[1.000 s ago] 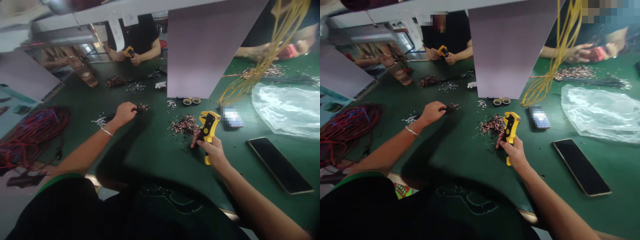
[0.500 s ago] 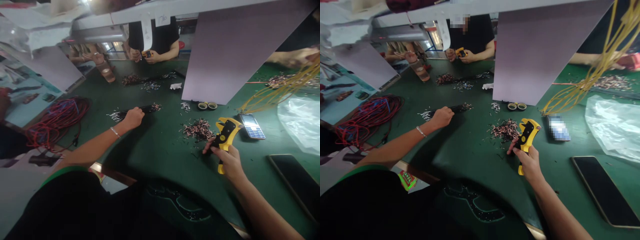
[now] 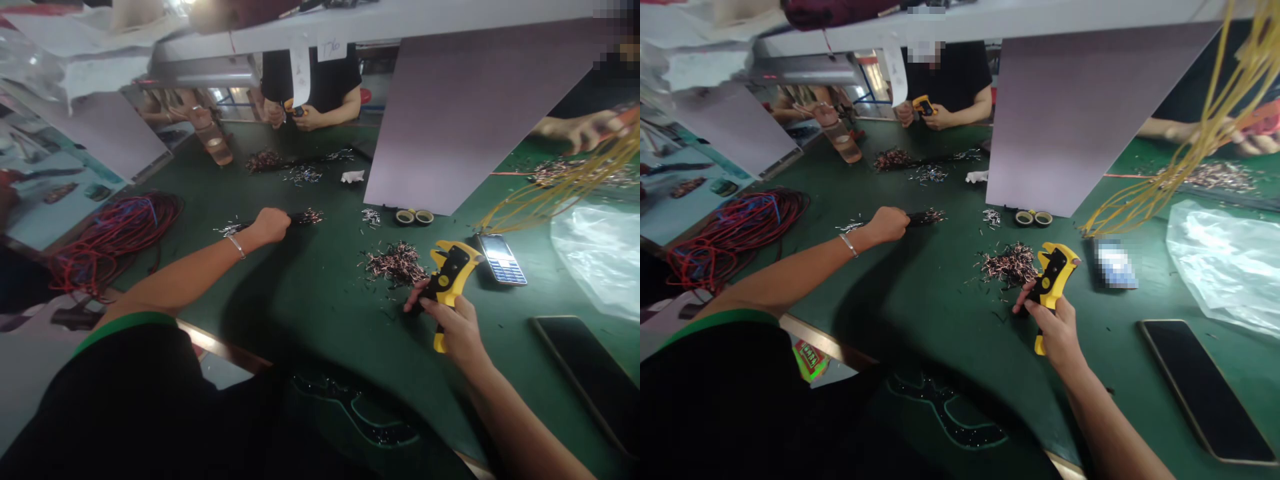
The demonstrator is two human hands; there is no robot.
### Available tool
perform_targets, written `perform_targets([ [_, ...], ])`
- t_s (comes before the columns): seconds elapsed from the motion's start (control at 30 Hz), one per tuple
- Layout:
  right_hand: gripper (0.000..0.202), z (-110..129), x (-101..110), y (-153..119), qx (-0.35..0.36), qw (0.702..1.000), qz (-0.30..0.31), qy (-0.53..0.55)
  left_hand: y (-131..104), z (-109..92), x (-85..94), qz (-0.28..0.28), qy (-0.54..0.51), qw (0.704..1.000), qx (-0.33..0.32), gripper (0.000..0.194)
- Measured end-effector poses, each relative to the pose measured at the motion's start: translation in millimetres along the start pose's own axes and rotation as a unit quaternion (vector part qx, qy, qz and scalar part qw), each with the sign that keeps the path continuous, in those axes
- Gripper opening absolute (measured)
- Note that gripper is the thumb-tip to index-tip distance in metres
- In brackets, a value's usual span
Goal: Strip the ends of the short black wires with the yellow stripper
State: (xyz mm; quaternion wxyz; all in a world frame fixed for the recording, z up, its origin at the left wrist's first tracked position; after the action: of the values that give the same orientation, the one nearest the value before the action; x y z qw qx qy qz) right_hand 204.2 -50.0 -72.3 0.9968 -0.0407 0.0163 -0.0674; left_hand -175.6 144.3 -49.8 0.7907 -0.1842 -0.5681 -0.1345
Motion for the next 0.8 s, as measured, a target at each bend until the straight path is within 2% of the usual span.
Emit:
perform_targets([
  [0.27,0.018,-2.7,2.4,0.6,-0.002,1.000,0.007,0.000,-0.5,4.9,0.3,0.008,-0.012,0.999,0.036,0.030],
  [0.53,0.019,-2.1,1.7,0.9,0.000,1.000,0.009,-0.003,-2.7,18.9,10.1,0.001,-0.048,0.996,0.077,0.026],
  [0.67,0.021,-0.7,0.4,1.2,-0.001,1.000,0.003,-0.002,-0.1,27.0,7.3,0.000,-0.087,0.991,0.102,0.024],
  [0.8,0.021,0.8,0.6,0.5,-0.002,1.000,0.004,-0.002,3.6,35.3,2.2,-0.003,-0.134,0.986,0.102,0.033],
])
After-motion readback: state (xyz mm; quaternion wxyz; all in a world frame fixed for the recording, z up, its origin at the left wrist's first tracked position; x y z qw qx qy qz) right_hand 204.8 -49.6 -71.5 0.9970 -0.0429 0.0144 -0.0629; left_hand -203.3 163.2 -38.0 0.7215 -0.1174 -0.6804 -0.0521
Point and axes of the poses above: each hand's wrist, its own y-axis towards the middle knuckle, its own x-axis out of the back of the hand, z = x × y, the point moved 1 cm from there along y, towards the middle knuckle, and after that the axes turned 4 degrees about -y, right-handed, at the moved point
